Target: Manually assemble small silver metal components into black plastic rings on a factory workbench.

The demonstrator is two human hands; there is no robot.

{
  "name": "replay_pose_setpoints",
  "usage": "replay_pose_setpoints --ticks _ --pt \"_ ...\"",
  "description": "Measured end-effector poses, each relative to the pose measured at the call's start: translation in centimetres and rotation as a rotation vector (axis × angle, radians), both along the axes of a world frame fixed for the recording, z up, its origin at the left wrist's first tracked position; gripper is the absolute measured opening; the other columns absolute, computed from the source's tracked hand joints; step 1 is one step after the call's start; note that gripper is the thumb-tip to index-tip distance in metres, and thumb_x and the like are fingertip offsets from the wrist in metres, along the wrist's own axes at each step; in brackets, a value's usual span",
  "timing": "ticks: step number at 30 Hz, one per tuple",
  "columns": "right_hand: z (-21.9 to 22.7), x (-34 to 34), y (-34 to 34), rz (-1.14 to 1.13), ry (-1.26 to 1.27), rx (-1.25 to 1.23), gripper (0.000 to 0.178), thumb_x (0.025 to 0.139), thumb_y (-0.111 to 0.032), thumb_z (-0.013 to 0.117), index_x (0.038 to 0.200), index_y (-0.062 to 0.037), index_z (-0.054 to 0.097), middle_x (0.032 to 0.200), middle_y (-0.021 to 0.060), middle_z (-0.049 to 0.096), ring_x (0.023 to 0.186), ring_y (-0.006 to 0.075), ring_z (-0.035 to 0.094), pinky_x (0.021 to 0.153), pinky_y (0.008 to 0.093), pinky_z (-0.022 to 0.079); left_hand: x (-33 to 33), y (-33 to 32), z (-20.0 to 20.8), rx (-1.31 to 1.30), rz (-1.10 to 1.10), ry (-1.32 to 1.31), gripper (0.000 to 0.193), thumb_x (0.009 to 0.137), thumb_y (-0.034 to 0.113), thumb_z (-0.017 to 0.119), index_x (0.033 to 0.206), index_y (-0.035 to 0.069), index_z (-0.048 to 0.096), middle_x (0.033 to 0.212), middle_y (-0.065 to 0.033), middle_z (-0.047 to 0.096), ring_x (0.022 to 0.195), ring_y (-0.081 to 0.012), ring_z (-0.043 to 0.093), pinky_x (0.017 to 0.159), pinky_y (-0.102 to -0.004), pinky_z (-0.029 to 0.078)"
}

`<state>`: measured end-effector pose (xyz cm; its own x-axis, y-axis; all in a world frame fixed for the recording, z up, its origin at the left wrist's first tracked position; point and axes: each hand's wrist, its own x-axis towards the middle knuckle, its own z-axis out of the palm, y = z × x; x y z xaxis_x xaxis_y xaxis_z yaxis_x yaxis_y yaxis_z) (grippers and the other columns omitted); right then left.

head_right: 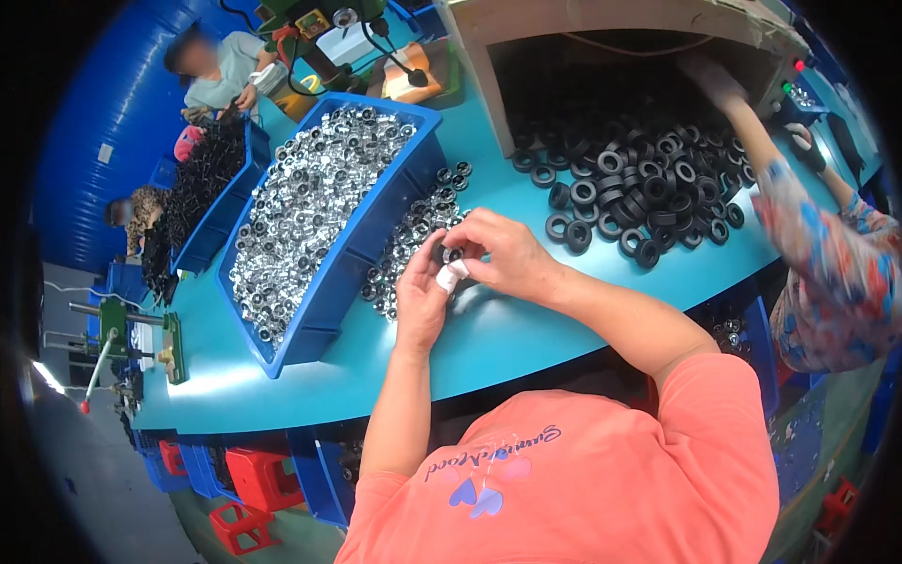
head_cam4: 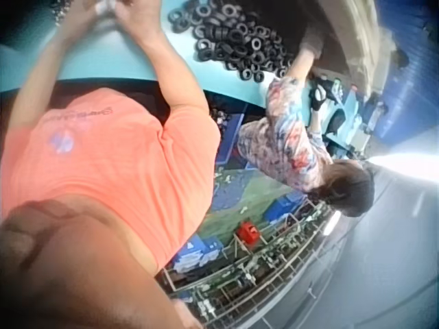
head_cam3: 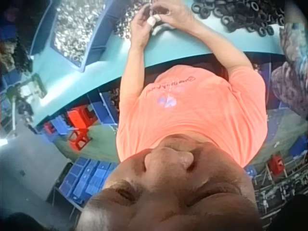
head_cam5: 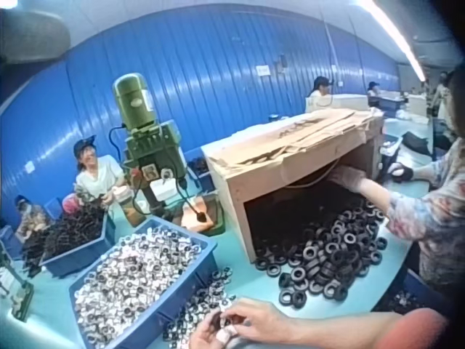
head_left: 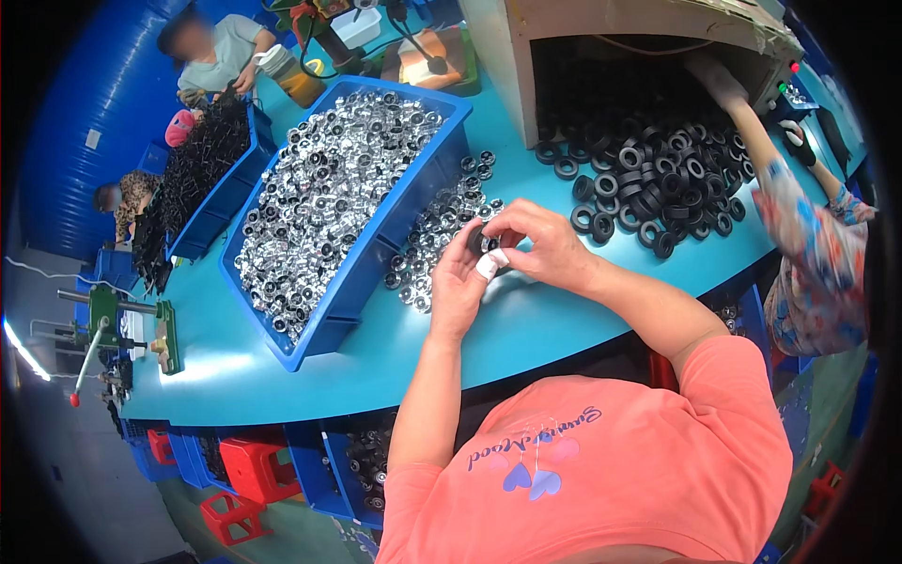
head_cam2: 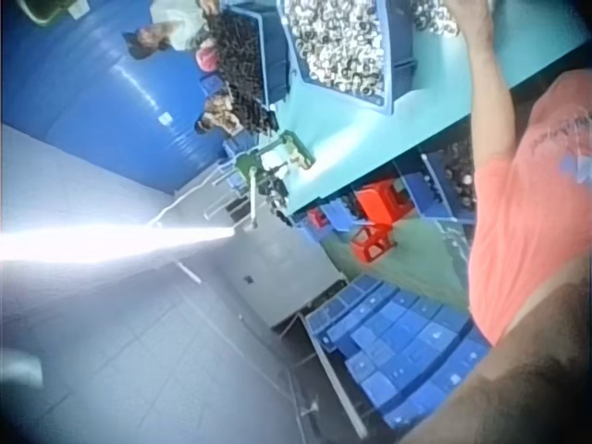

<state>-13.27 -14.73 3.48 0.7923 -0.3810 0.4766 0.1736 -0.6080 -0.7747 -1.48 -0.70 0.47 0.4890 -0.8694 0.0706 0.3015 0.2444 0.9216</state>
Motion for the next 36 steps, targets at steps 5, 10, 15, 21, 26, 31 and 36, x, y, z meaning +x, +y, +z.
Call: replay_pose_setpoints --ticks 5,10,15,21,26,31,36 --pt "-0.3 0.1 0.5 0.093 0.017 0.057 0.036 0.077 0.010 0.073 0.111 -0.0013 0.068 0.105 0.0088 0.063 0.086 0.0185 0.071 0.076 0.0301 0.060 0.3 0.2 -1.0 0.039 0.018 -0.029 0.050 0.097 0.007 0.065 0.143 -0.002 0.049 0.130 -0.0116 0.062 0.118 -0.0190 0.062 0.101 -0.0329 0.051" --pt "-0.8 0.4 -0.1 0.147 0.038 0.194 0.036 0.080 0.004 0.069 0.115 -0.0015 0.068 0.106 0.0112 0.065 0.095 0.0224 0.071 0.081 0.0324 0.059 1.7 0.8 -3.1 0.118 0.166 -0.288 0.044 0.100 0.021 0.063 0.139 0.003 0.053 0.121 -0.0065 0.064 0.105 -0.0156 0.064 0.083 -0.0273 0.055" --pt "-2.6 0.8 -1.1 0.188 0.087 0.119 0.033 0.088 -0.012 0.070 0.119 -0.0032 0.068 0.102 0.0120 0.065 0.094 0.0255 0.068 0.081 0.0368 0.056 -0.1 0.2 -1.3 0.049 0.193 -0.262 0.034 0.103 0.018 0.058 0.133 0.003 0.053 0.110 -0.0050 0.063 0.087 -0.0114 0.059 0.072 -0.0248 0.049" --pt "-2.7 0.1 0.1 0.237 0.049 0.157 0.031 0.091 -0.020 0.070 0.118 -0.0058 0.069 0.102 0.0126 0.066 0.093 0.0284 0.066 0.080 0.0388 0.055 -0.3 0.9 -0.7 0.092 0.219 -0.321 0.026 0.105 0.016 0.054 0.128 0.003 0.055 0.104 -0.0039 0.062 0.078 -0.0087 0.056 0.066 -0.0224 0.045" --pt "-3.2 0.6 0.6 0.205 -0.128 0.117 0.031 0.091 -0.019 0.069 0.119 -0.0056 0.069 0.106 0.0110 0.065 0.090 0.0262 0.069 0.075 0.0358 0.056 0.0 -0.2 -1.7 0.075 0.376 -0.536 0.024 0.104 0.012 0.052 0.125 0.001 0.057 0.107 -0.0063 0.061 0.086 -0.0119 0.058 0.069 -0.0235 0.047" --pt "-3.3 0.3 1.8 0.139 -0.106 0.078 0.030 0.085 -0.022 0.069 0.110 -0.0042 0.070 0.106 0.0129 0.065 0.091 0.0329 0.066 0.074 0.0421 0.053 -0.4 0.6 -2.1 0.088 0.398 -0.549 0.024 0.104 0.010 0.047 0.125 0.001 0.056 0.107 -0.0087 0.061 0.089 -0.0153 0.059 0.071 -0.0257 0.049" --pt "-3.6 0.3 1.7 0.088 -0.107 0.022 0.032 0.084 -0.022 0.069 0.110 -0.0044 0.070 0.105 0.0133 0.065 0.093 0.0342 0.066 0.078 0.0430 0.053 0.0 0.1 -2.6 0.129 0.423 -0.553 0.025 0.104 0.011 0.048 0.126 0.003 0.056 0.107 -0.0083 0.062 0.089 -0.0147 0.060 0.071 -0.0256 0.049"
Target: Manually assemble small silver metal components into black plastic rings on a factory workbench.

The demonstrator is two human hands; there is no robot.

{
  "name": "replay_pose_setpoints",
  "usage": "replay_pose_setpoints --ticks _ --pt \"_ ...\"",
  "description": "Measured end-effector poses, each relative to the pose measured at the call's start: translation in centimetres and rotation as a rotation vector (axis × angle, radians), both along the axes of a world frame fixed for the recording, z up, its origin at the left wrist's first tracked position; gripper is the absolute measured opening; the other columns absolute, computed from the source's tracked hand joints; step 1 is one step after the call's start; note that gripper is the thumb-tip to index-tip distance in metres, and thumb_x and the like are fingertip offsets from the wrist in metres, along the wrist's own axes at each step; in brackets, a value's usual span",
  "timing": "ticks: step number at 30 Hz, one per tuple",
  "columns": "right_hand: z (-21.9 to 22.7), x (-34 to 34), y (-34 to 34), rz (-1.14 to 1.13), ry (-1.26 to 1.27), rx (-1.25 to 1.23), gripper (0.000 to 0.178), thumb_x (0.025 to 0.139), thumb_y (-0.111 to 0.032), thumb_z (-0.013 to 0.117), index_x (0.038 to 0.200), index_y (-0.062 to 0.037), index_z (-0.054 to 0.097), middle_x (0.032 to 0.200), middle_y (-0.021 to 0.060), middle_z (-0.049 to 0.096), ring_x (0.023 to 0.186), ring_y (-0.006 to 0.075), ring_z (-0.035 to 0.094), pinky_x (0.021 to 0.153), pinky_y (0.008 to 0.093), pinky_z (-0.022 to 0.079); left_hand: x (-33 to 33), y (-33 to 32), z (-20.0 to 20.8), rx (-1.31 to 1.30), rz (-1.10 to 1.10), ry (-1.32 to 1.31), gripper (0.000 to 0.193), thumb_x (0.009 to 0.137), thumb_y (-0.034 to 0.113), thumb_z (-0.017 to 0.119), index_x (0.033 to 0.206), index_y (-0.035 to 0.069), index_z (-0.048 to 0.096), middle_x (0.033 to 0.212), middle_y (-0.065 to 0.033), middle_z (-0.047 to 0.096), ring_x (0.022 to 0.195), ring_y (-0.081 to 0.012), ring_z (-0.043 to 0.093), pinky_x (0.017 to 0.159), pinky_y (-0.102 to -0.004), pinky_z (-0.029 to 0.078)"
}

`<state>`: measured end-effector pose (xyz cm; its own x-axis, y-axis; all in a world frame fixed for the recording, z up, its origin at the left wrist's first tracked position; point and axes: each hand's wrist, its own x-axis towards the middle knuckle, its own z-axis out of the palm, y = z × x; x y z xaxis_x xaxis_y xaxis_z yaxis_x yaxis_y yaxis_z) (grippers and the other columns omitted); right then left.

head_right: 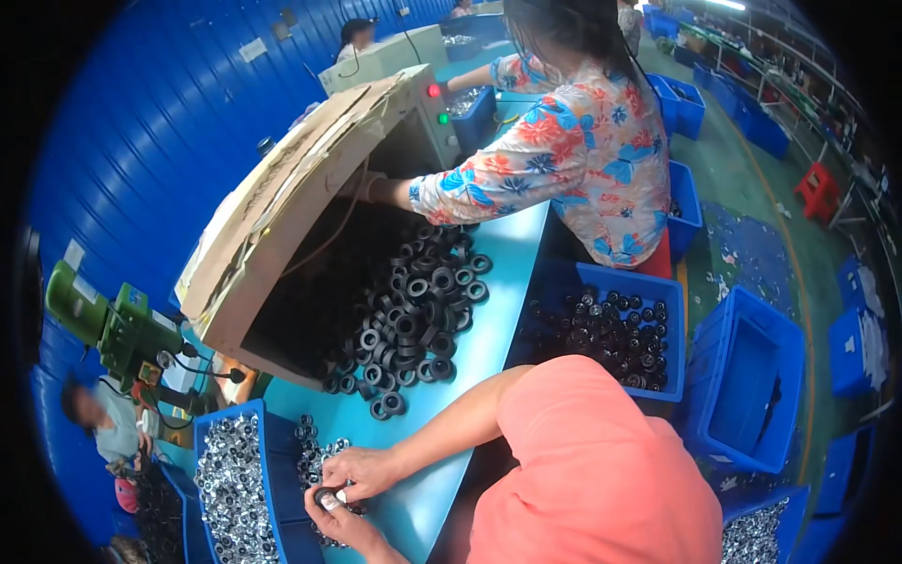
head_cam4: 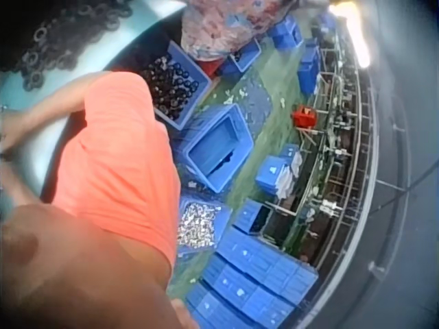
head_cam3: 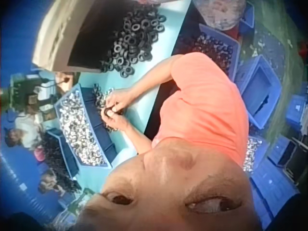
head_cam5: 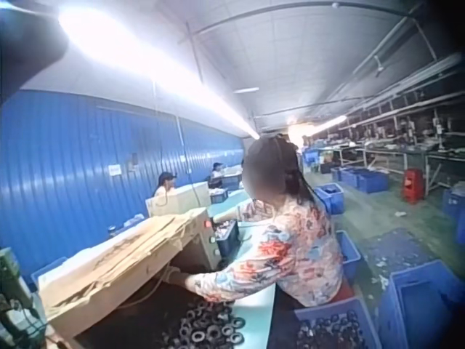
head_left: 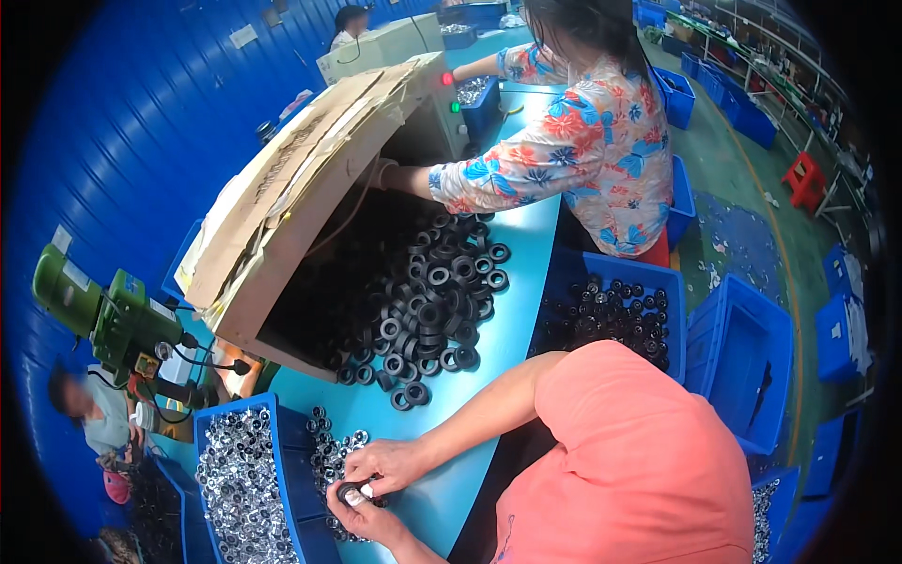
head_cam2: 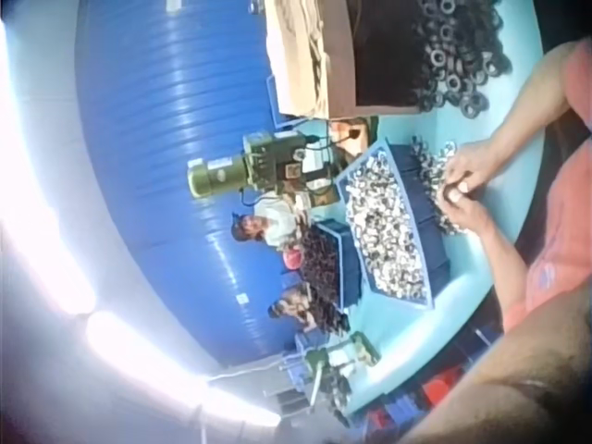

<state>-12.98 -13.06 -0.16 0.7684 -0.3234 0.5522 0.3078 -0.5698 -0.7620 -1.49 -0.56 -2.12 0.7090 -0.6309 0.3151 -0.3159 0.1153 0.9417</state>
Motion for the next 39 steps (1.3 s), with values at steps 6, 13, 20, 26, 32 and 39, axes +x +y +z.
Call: replay_pose_setpoints --ticks 6,13,20,26,32,39 --pt "-0.5 1.3 -0.6 0.062 0.058 0.136 0.034 0.084 -0.021 0.072 0.113 -0.0036 0.071 0.104 0.0125 0.065 0.094 0.0296 0.065 0.081 0.0397 0.053 1.0 0.1 0.3 -0.086 -0.131 0.233 0.027 0.106 0.014 0.047 0.131 0.005 0.054 0.106 -0.0084 0.063 0.081 -0.0119 0.061 0.064 -0.0230 0.048" --pt "-0.1 0.7 -2.4 0.099 0.151 0.176 0.027 0.088 -0.026 0.074 0.109 -0.0086 0.077 0.105 0.0083 0.068 0.099 0.0233 0.063 0.082 0.0358 0.051 -0.1 0.1 1.7 -0.040 -0.239 0.298 0.029 0.107 0.018 0.049 0.132 0.003 0.053 0.101 -0.0085 0.065 0.071 -0.0105 0.060 0.058 -0.0225 0.048" --pt "-0.2 0.4 -1.9 0.071 0.107 0.159 0.026 0.089 -0.023 0.072 0.112 -0.0102 0.076 0.099 0.0079 0.065 0.097 0.0239 0.062 0.077 0.0362 0.051 0.6 -0.3 0.9 -0.029 -0.185 0.152 0.022 0.104 0.010 0.052 0.124 0.003 0.057 0.085 -0.0035 0.061 0.061 -0.0074 0.052 0.051 -0.0209 0.042" --pt "-0.4 0.8 -1.7 0.090 0.074 0.084 0.028 0.088 -0.017 0.070 0.115 -0.0089 0.075 0.097 0.0093 0.062 0.091 0.0247 0.062 0.077 0.0369 0.050 0.0 -0.3 1.5 0.052 0.025 -0.035 0.020 0.099 0.007 0.058 0.118 0.002 0.064 0.097 -0.0053 0.064 0.067 -0.0075 0.054 0.054 -0.0216 0.043" --pt "-0.2 0.5 -1.4 0.131 0.165 0.250 0.034 0.087 -0.009 0.070 0.121 -0.0069 0.072 0.100 0.0073 0.062 0.096 0.0208 0.060 0.085 0.0345 0.048 -0.2 -0.1 2.0 0.065 -0.072 0.220 0.021 0.103 0.010 0.058 0.122 0.005 0.065 0.089 -0.0016 0.063 0.062 -0.0048 0.053 0.051 -0.0217 0.042" --pt "0.6 0.7 -1.9 0.184 0.212 0.341 0.042 0.085 -0.002 0.069 0.127 -0.0069 0.071 0.098 0.0048 0.061 0.095 0.0178 0.057 0.087 0.0327 0.046 0.8 0.9 2.2 -0.018 -0.274 0.367 0.028 0.105 0.011 0.053 0.132 0.006 0.061 0.088 -0.0014 0.062 0.063 -0.0054 0.052 0.055 -0.0215 0.044"
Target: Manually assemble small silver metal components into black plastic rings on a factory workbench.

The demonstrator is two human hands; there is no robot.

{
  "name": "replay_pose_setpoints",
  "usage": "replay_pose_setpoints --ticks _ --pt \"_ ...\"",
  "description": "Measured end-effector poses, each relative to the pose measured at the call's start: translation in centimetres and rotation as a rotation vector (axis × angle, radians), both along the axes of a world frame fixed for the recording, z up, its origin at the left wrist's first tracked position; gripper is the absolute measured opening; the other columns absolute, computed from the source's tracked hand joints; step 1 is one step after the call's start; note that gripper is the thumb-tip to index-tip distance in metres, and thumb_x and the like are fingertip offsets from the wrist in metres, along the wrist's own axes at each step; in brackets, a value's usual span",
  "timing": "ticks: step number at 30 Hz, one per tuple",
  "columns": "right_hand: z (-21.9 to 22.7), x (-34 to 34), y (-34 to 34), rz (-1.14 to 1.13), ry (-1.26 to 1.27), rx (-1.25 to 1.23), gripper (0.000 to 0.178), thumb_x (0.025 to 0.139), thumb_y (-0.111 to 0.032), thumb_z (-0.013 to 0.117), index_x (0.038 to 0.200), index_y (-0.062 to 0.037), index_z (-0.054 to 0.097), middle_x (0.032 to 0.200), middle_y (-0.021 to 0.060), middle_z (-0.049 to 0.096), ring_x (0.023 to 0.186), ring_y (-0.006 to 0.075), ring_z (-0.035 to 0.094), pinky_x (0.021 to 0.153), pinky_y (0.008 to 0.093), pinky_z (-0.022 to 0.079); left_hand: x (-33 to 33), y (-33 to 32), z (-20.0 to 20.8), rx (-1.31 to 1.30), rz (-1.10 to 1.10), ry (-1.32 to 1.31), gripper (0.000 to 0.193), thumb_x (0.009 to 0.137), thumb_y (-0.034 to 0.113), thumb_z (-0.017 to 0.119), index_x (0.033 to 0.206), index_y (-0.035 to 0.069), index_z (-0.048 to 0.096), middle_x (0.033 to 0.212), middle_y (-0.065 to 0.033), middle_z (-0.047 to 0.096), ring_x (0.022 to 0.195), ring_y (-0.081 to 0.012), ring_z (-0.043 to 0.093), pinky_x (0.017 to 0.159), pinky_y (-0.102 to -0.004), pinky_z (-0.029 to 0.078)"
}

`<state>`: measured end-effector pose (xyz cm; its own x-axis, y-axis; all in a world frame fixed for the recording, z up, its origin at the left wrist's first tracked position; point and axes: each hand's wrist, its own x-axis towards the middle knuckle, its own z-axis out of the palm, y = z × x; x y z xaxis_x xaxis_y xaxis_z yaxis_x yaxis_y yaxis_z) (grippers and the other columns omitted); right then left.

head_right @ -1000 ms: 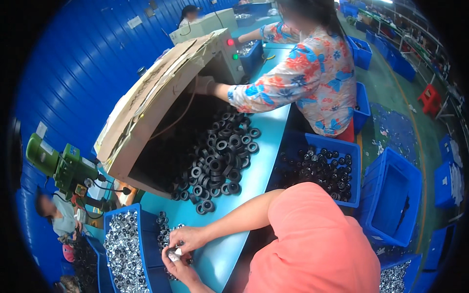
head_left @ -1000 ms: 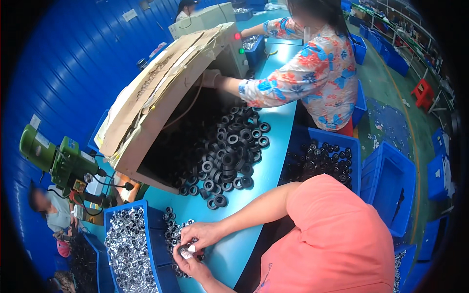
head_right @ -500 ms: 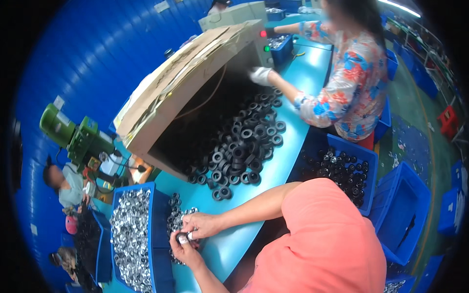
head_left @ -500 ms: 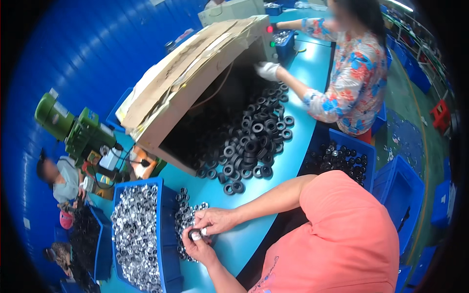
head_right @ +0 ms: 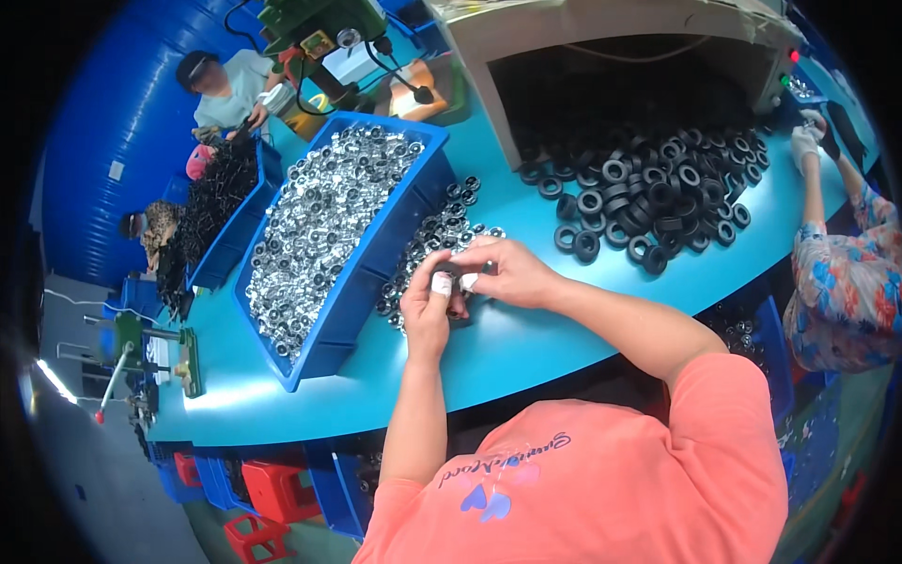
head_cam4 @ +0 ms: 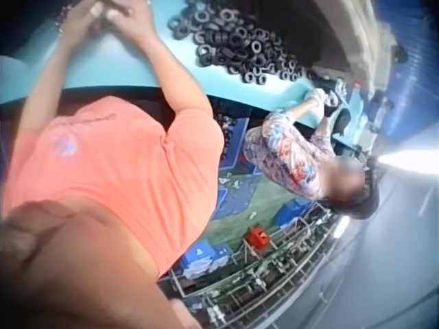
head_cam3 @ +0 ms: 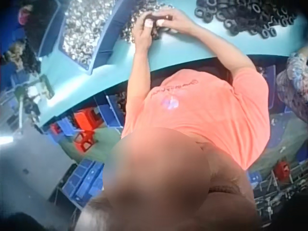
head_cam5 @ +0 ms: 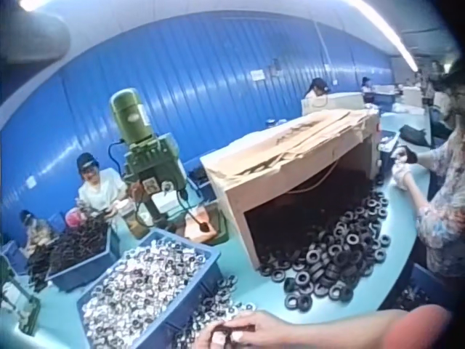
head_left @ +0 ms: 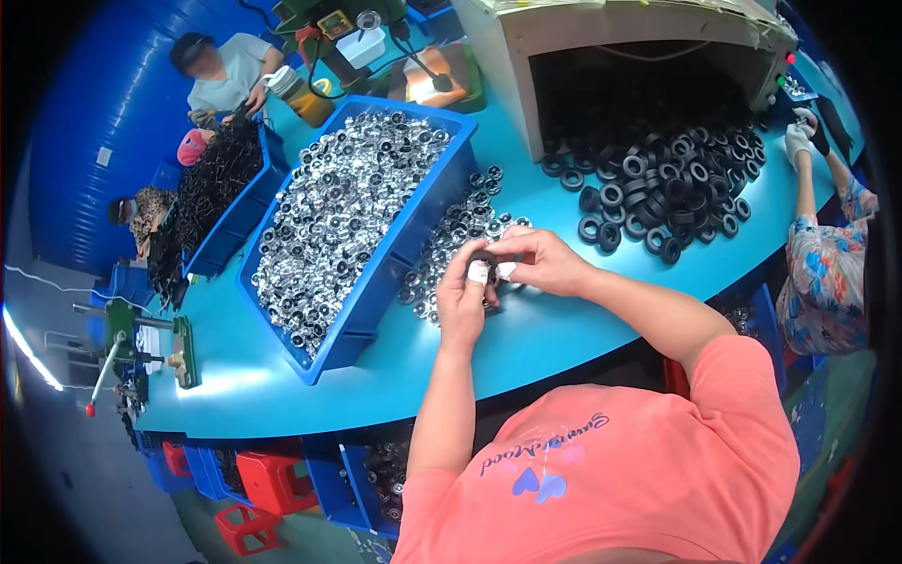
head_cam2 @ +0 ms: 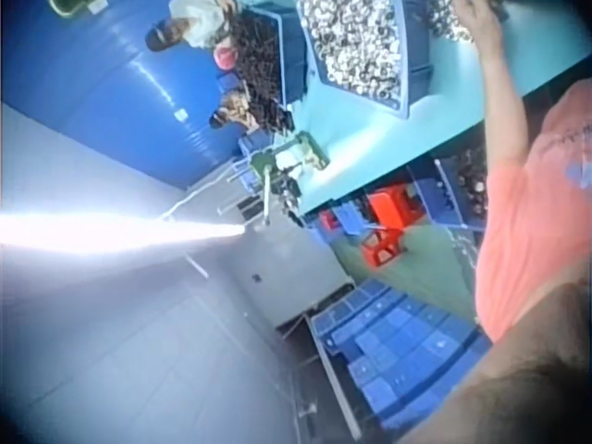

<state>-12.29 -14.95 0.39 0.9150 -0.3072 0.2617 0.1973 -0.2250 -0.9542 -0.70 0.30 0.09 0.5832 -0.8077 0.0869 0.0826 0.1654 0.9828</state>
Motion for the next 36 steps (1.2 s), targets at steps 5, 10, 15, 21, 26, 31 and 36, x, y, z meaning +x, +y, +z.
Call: replay_pose_setpoints --ticks 5,10,15,21,26,31,36 --pt "0.4 -0.3 0.3 -0.016 0.022 -0.086 0.035 0.087 -0.009 0.070 0.123 -0.0091 0.072 0.096 0.0066 0.060 0.089 0.0183 0.057 0.080 0.0326 0.048 0.0 0.0 0.2 0.050 0.058 -0.042 0.025 0.104 0.007 0.055 0.128 0.005 0.063 0.089 0.0001 0.064 0.068 -0.0047 0.054 0.059 -0.0208 0.046" --pt "0.8 -0.3 1.1 -0.010 0.109 0.047 0.037 0.090 -0.009 0.069 0.127 -0.0064 0.069 0.100 0.0047 0.059 0.087 0.0137 0.059 0.074 0.0285 0.051 -0.5 -0.4 0.6 0.058 0.127 -0.180 0.030 0.104 0.010 0.055 0.133 0.008 0.061 0.092 0.0001 0.062 0.066 -0.0034 0.052 0.053 -0.0196 0.041" --pt "0.7 0.0 -0.5 0.066 0.178 0.383 0.036 0.094 -0.010 0.065 0.129 -0.0017 0.067 0.111 0.0044 0.066 0.091 0.0115 0.064 0.073 0.0268 0.055 -1.0 -0.4 1.9 -0.050 -0.063 -0.041 0.062 0.096 0.011 0.069 0.151 0.008 0.042 0.112 -0.0030 0.062 0.084 -0.0086 0.061 0.060 -0.0202 0.048" --pt "1.5 0.2 0.6 -0.005 0.208 0.435 0.027 0.091 -0.012 0.070 0.116 -0.0001 0.068 0.105 0.0050 0.068 0.090 0.0116 0.064 0.070 0.0275 0.055 -1.0 -0.8 0.4 0.049 0.013 -0.228 0.059 0.089 -0.002 0.069 0.145 0.003 0.050 0.123 -0.0080 0.065 0.104 -0.0162 0.067 0.084 -0.0289 0.057" --pt "0.5 0.4 0.1 -0.015 0.195 0.510 0.023 0.086 -0.002 0.070 0.110 -0.0023 0.069 0.101 0.0034 0.068 0.089 0.0110 0.065 0.073 0.0270 0.055 -2.5 -1.3 1.1 0.100 0.133 -0.491 0.055 0.083 -0.006 0.070 0.136 0.004 0.059 0.108 -0.0103 0.074 0.090 -0.0152 0.072 0.078 -0.0297 0.059" --pt "0.1 0.5 -0.4 0.004 0.222 0.520 0.022 0.086 -0.003 0.074 0.108 -0.0022 0.069 0.101 0.0042 0.069 0.094 0.0117 0.065 0.076 0.0288 0.056 -2.7 -1.5 0.3 0.111 0.249 -0.797 0.053 0.079 -0.006 0.071 0.130 0.005 0.063 0.097 -0.0090 0.076 0.080 -0.0139 0.072 0.073 -0.0297 0.059" --pt "0.8 0.4 -0.5 0.090 0.225 0.616 0.026 0.089 -0.007 0.073 0.114 -0.0018 0.069 0.109 0.0050 0.069 0.102 0.0133 0.066 0.083 0.0294 0.056 -2.8 -1.5 0.3 0.043 0.187 -0.468 0.051 0.084 -0.004 0.070 0.133 0.004 0.059 0.106 -0.0073 0.072 0.090 -0.0141 0.070 0.075 -0.0287 0.058"
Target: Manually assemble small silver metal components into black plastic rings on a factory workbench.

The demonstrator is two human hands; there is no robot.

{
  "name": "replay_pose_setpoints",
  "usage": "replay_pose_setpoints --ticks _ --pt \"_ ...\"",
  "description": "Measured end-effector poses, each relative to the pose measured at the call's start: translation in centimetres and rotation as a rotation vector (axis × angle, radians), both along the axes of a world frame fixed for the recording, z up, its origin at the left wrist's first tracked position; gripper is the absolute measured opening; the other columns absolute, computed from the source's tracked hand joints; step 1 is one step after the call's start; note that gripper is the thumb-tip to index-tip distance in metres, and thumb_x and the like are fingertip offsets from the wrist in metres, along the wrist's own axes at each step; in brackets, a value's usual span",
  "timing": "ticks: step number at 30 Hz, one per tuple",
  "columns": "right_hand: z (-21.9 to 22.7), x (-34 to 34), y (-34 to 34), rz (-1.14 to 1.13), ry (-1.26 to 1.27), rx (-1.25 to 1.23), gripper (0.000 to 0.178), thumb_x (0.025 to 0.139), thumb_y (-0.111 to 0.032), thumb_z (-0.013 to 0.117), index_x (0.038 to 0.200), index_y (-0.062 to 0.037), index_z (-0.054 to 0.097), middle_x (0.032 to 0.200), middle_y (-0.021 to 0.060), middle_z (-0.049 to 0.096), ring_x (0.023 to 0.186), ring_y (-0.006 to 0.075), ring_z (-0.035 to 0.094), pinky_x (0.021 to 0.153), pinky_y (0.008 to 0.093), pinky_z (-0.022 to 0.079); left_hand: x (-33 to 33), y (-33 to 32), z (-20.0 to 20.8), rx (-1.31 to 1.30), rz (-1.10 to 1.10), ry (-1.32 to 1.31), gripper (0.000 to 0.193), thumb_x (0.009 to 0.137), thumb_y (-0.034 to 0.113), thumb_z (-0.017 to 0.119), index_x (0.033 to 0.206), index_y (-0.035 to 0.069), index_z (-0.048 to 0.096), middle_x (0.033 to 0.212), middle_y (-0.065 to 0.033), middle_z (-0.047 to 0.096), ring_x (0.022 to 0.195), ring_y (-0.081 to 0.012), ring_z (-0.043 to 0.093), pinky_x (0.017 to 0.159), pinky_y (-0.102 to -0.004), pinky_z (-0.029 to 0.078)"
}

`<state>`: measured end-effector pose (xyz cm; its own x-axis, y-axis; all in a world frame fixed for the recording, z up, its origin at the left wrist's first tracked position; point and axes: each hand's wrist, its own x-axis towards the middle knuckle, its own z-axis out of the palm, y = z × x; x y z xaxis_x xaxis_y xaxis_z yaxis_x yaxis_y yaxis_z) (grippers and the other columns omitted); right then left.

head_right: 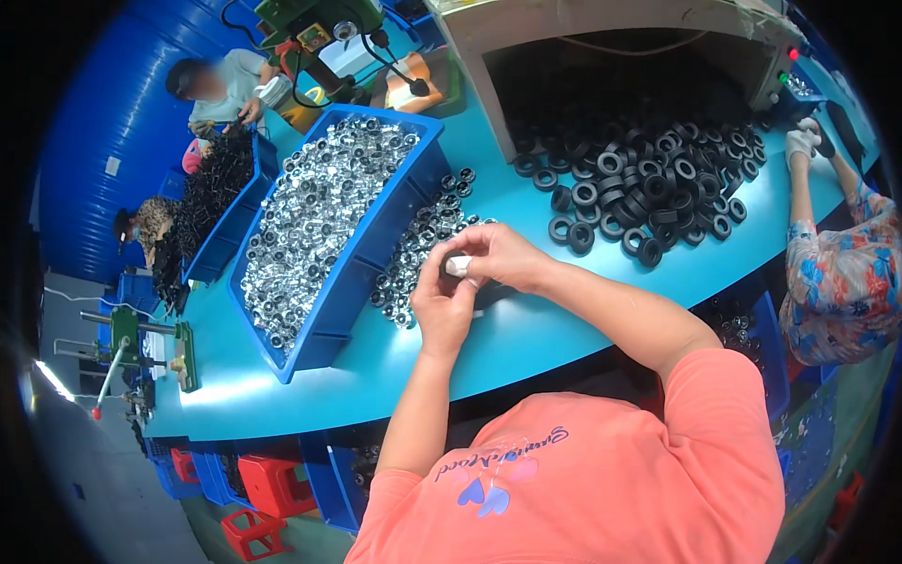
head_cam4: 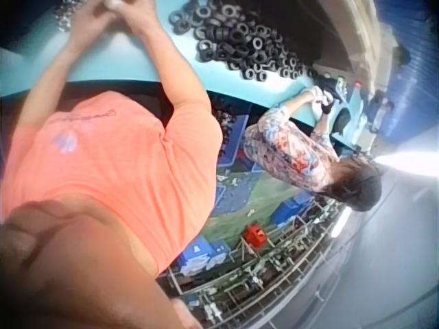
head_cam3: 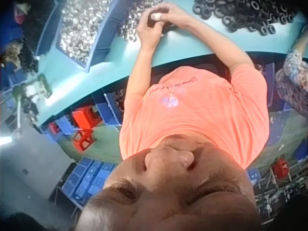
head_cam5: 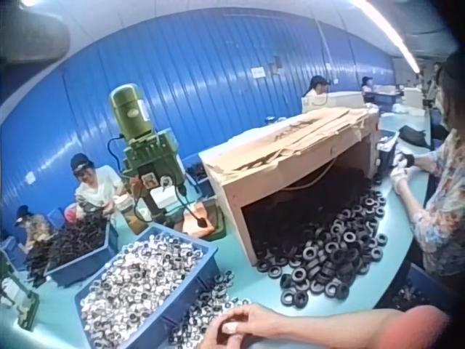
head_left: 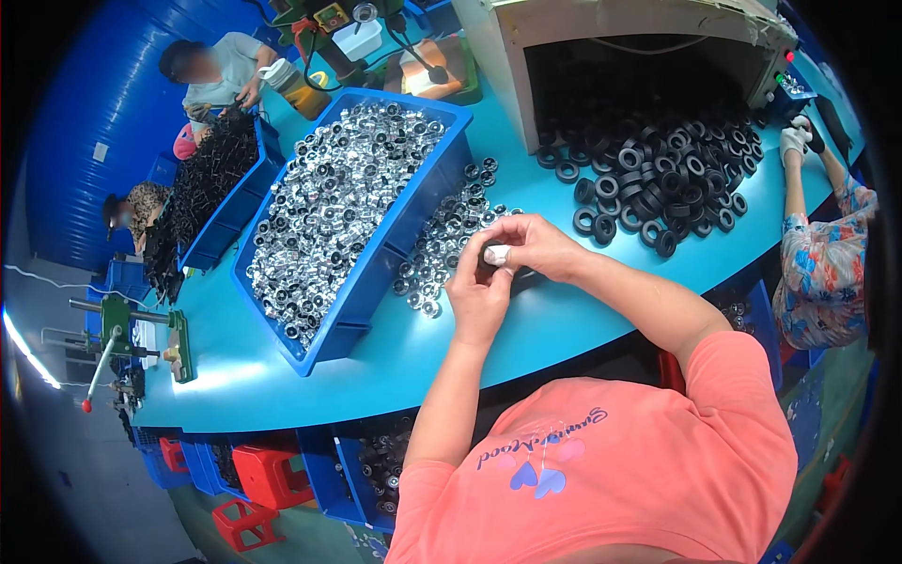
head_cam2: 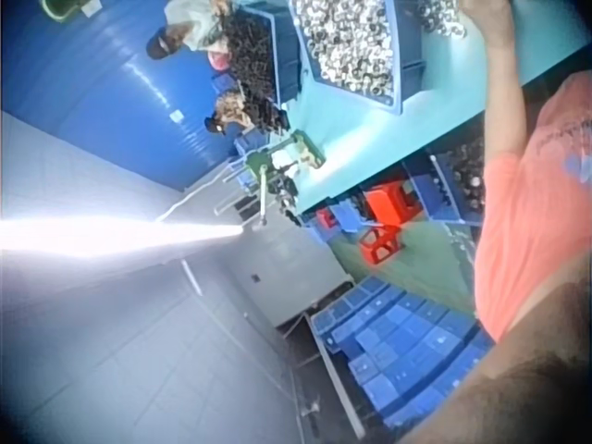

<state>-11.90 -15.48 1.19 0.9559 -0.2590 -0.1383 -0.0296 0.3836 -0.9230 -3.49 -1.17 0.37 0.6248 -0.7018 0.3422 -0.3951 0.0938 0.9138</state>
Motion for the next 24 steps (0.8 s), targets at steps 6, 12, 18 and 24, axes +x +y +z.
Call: replay_pose_setpoints --ticks 6,12,18,24 --pt "0.2 -0.5 -0.8 0.027 -0.085 0.106 0.040 0.093 -0.013 0.072 0.130 0.0002 0.065 0.118 0.0079 0.069 0.105 0.0160 0.066 0.089 0.0309 0.056 0.9 0.6 0.6 -0.079 -0.156 0.408 0.046 0.094 0.004 0.067 0.138 0.003 0.053 0.114 -0.0072 0.064 0.089 -0.0109 0.064 0.061 -0.0209 0.054" --pt "0.1 -0.4 -0.6 0.032 -0.103 0.086 0.036 0.093 -0.009 0.071 0.127 0.0005 0.068 0.119 0.0098 0.069 0.106 0.0188 0.068 0.094 0.0336 0.057 1.5 0.8 0.1 -0.082 -0.123 0.465 0.034 0.099 0.004 0.060 0.133 0.006 0.059 0.103 -0.0058 0.065 0.073 -0.0079 0.060 0.046 -0.0194 0.049" --pt "-0.8 -0.2 -0.8 -0.015 -0.070 -0.035 0.035 0.093 -0.009 0.070 0.126 0.0005 0.069 0.119 0.0102 0.069 0.106 0.0195 0.068 0.094 0.0343 0.057 2.0 0.8 -0.7 -0.058 -0.142 0.426 0.036 0.099 0.004 0.062 0.135 0.007 0.058 0.101 -0.0047 0.065 0.073 -0.0070 0.059 0.047 -0.0184 0.048" --pt "0.6 -0.3 -0.6 -0.026 -0.077 0.065 0.035 0.094 -0.010 0.067 0.127 0.0030 0.067 0.114 0.0103 0.071 0.100 0.0164 0.069 0.089 0.0328 0.058 1.3 0.8 1.1 -0.070 -0.186 0.503 0.053 0.089 0.002 0.074 0.139 0.006 0.054 0.104 -0.0053 0.067 0.076 -0.0074 0.063 0.049 -0.0192 0.049"
